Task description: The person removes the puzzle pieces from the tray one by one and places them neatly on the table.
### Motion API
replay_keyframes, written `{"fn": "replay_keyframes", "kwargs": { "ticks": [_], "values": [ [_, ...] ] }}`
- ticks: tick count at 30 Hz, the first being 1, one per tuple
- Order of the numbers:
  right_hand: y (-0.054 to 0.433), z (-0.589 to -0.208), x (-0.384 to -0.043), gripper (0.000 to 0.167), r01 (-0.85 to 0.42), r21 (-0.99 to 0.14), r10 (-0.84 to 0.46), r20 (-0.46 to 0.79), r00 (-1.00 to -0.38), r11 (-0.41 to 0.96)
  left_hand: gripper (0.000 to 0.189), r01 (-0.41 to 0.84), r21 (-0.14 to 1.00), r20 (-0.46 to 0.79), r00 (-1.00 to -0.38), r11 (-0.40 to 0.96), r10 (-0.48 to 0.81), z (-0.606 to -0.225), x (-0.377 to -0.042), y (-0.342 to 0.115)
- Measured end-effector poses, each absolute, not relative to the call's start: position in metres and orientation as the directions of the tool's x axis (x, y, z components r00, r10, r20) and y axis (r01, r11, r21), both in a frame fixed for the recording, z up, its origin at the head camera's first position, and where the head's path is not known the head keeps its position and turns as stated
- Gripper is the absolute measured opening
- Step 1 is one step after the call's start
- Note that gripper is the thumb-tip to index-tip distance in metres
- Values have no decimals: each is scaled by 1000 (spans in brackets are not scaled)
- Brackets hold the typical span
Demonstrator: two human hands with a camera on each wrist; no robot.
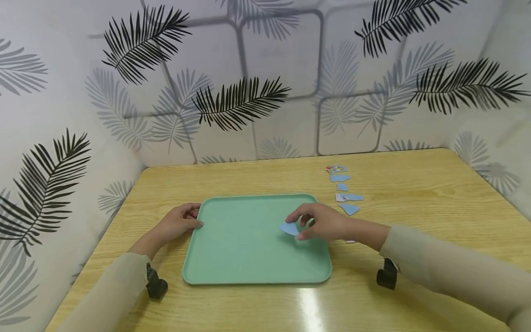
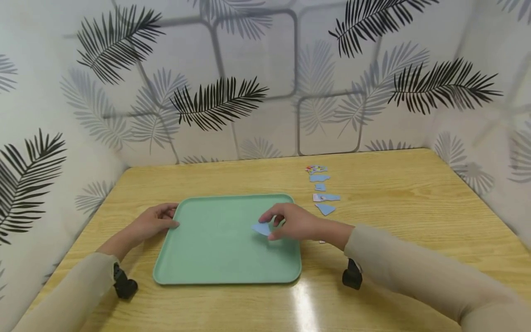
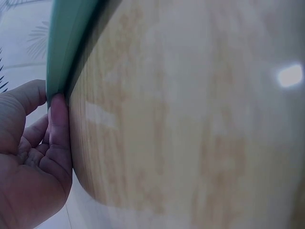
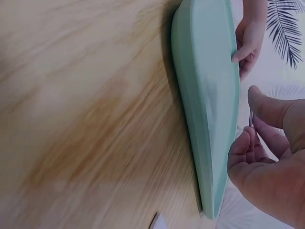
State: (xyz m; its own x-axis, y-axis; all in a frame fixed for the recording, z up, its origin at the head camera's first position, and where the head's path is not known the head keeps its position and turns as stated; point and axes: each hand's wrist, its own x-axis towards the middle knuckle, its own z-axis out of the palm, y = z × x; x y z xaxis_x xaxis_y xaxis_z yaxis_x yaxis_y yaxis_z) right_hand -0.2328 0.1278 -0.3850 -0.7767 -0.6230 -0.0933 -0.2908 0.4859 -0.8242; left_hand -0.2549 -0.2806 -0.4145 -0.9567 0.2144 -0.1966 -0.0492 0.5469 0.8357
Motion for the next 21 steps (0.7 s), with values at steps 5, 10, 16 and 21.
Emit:
{"fn": "replay_keyframes", "kwargs": {
  "ticks": [5, 10, 16, 21],
  "values": [
    [149, -381, -231, 37, -313, -837, -658, -72, -750, 449, 56, -49, 835, -197, -957, 549, 214, -415, -256, -281],
    [169, -380, -231, 37, -333, -840, -680, -56, -731, 428, 56, -41, 829, -193, -957, 558, 217, -413, -255, -279],
    [189, -379, -229, 37, -338, -852, -708, -53, -704, 401, 57, -34, 828, -191, -955, 559, 226, -411, -254, -277],
    [203, -379, -226, 35, -352, -858, -733, -42, -679, 375, 58, -37, 825, -195, -955, 564, 222, -411, -252, -277]
  ]
}}
